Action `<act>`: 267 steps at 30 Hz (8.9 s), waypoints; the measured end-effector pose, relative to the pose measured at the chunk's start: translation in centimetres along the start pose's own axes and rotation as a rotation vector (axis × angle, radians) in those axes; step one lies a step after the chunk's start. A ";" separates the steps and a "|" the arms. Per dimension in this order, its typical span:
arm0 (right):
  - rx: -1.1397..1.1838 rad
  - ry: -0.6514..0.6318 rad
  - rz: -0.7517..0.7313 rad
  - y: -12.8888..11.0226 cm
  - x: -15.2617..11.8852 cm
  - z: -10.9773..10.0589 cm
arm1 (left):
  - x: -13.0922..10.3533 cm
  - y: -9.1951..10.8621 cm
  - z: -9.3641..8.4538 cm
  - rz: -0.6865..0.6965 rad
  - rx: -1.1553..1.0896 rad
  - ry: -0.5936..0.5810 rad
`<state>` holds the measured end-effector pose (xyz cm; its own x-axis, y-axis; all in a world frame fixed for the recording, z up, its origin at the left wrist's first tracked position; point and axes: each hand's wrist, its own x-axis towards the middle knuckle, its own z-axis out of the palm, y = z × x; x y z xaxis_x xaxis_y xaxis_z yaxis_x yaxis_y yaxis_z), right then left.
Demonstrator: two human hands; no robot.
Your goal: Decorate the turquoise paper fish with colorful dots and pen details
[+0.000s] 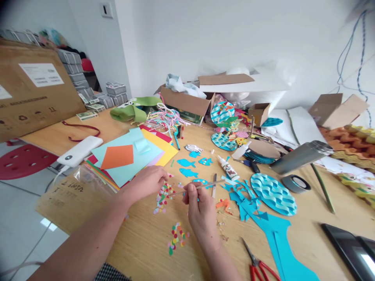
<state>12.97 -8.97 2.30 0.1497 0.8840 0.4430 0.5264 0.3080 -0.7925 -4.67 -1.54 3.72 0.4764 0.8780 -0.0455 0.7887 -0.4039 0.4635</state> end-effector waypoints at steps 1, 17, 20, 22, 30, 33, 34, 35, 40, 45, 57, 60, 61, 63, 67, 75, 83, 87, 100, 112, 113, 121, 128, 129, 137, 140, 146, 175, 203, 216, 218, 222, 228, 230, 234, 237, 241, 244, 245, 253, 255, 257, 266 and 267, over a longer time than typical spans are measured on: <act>-0.012 -0.024 0.001 -0.3 0.4 0.1 | 0.0 0.1 -0.1 0.000 0.001 0.014; -0.179 -0.064 -0.120 -0.7 1.5 2.2 | 0.3 0.0 -0.5 -0.029 -0.007 0.185; -0.181 -0.073 -0.129 -0.6 1.5 2.2 | 0.3 0.0 -0.4 -0.016 0.000 0.188; -0.182 -0.084 -0.134 -0.6 1.4 2.2 | 0.3 0.0 -0.4 -0.015 0.006 0.184; -0.201 -0.104 -0.108 -0.5 1.4 2.3 | 0.3 -0.1 -0.4 -0.020 0.004 0.174; -0.193 -0.090 -0.090 -0.3 1.4 2.1 | 0.3 -0.1 -0.4 -0.027 0.001 0.174; -0.185 -0.079 -0.084 -0.4 1.4 2.0 | 0.3 -0.1 -0.4 -0.027 0.000 0.173; -0.176 -0.067 -0.076 -0.4 1.4 1.9 | 0.3 -0.1 -0.4 -0.026 -0.001 0.173; -0.165 0.005 -0.043 -1.0 1.5 0.8 | 0.3 -0.2 -0.4 -0.001 0.000 0.174; -0.222 0.067 -0.026 -0.5 1.4 -1.7 | 0.4 -0.1 0.1 0.112 -0.028 0.160; -0.301 0.168 0.003 2.6 0.9 -2.7 | 0.3 1.4 3.1 0.492 0.039 -0.010; -0.289 0.150 0.009 2.5 0.9 -2.6 | 0.1 1.6 3.1 0.527 0.036 -0.048; -0.289 0.145 0.011 2.5 0.9 -2.6 | 0.1 1.7 3.1 0.532 0.035 -0.059; -0.292 0.134 0.018 2.5 0.9 -2.6 | 0.0 1.8 3.0 0.536 0.032 -0.071; -0.302 0.123 0.009 2.4 1.0 -2.6 | -0.1 2.1 3.0 0.542 0.038 -0.073; -0.328 0.133 -0.002 2.5 1.0 -2.6 | -0.2 2.3 3.2 0.540 0.053 -0.093; -0.330 0.127 -0.005 2.5 0.9 -2.5 | -0.3 2.5 3.0 0.541 0.084 -0.103; -0.328 0.126 -0.006 2.4 1.0 -2.5 | -0.2 2.4 3.1 0.554 0.096 -0.095; -0.340 0.120 -0.073 2.6 0.9 -2.4 | -0.3 2.3 3.2 0.556 0.113 -0.097; -0.360 0.117 -0.165 2.5 1.0 -2.5 | -0.1 2.5 3.6 0.515 0.110 -0.039; -0.365 0.114 -0.164 2.5 1.0 -2.5 | -0.1 2.5 3.8 0.509 0.116 -0.028; -0.366 0.108 -0.180 2.3 1.0 -2.5 | 0.1 2.5 4.7 0.504 0.134 0.025; -0.357 0.100 -0.167 2.3 1.0 -2.5 | 0.4 2.7 4.9 0.511 0.178 0.031; -0.358 0.102 -0.162 2.3 1.0 -2.5 | 0.5 2.7 4.9 0.512 0.182 0.028; -0.316 0.132 -0.057 2.4 0.9 -2.6 | 0.3 2.9 4.5 0.483 0.187 0.002; -0.262 0.168 0.025 2.8 0.9 -2.6 | 0.2 3.1 4.2 0.464 0.189 -0.026; -0.184 0.239 0.092 3.2 0.8 -2.8 | 0.2 3.1 4.3 0.459 0.182 -0.026; 0.138 0.070 0.058 1.6 -1.4 -0.7 | 1.9 0.1 2.0 0.194 -0.736 0.838; -0.115 -0.063 -0.060 1.7 -1.9 -0.1 | 0.7 0.8 0.3 0.126 -0.770 0.943; -0.074 -0.032 -0.023 1.5 -1.8 0.0 | 0.7 0.9 0.3 0.130 -0.775 0.925; -0.057 0.042 -0.035 1.5 -1.7 -0.3 | 0.7 0.9 0.2 0.134 -0.775 0.918; -0.044 0.238 -0.035 1.4 -1.1 -1.7 | 0.6 0.9 0.1 0.135 -0.746 0.887; -0.126 0.460 0.058 2.0 0.0 -4.1 | 0.8 1.0 1.0 0.285 -0.597 0.615; -0.145 0.449 0.054 2.5 0.0 -4.3 | 0.9 1.0 1.5 0.353 -0.520 0.489; -0.163 0.352 0.023 3.6 -0.2 -4.0 | 0.8 1.3 2.1 0.498 -0.363 0.220; -0.175 0.313 0.020 4.3 -0.3 -3.8 | 0.7 1.5 2.3 0.551 -0.282 0.104; -0.187 0.274 0.032 4.4 -0.4 -3.6 | 0.6 1.6 2.4 0.555 -0.204 0.055; -0.199 0.242 0.002 4.3 -0.4 -3.6 | 0.5 1.8 2.6 0.548 -0.151 0.012; -0.196 0.230 -0.012 4.2 -0.4 -3.6 | 0.5 1.8 2.6 0.547 -0.140 0.000; -0.198 0.183 -0.076 4.1 -0.3 -3.5 | 0.5 1.9 2.7 0.558 -0.128 -0.051; -0.206 0.181 -0.085 4.0 -0.3 -3.5 | 0.5 1.9 2.7 0.550 -0.130 -0.055; -0.215 0.177 -0.088 4.0 -0.3 -3.5 | 0.5 1.9 2.8 0.540 -0.131 -0.057; -0.253 0.188 -0.103 3.8 -0.3 -3.3 | 0.4 2.0 2.6 0.541 -0.113 -0.076; -0.257 0.187 -0.098 3.8 -0.3 -3.3 | 0.4 2.1 2.6 0.543 -0.111 -0.078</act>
<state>17.66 -9.19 0.56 0.2258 0.7674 0.6000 0.7365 0.2687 -0.6208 -1.87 -2.72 2.36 0.8335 0.5282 0.1623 0.3782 -0.7595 0.5292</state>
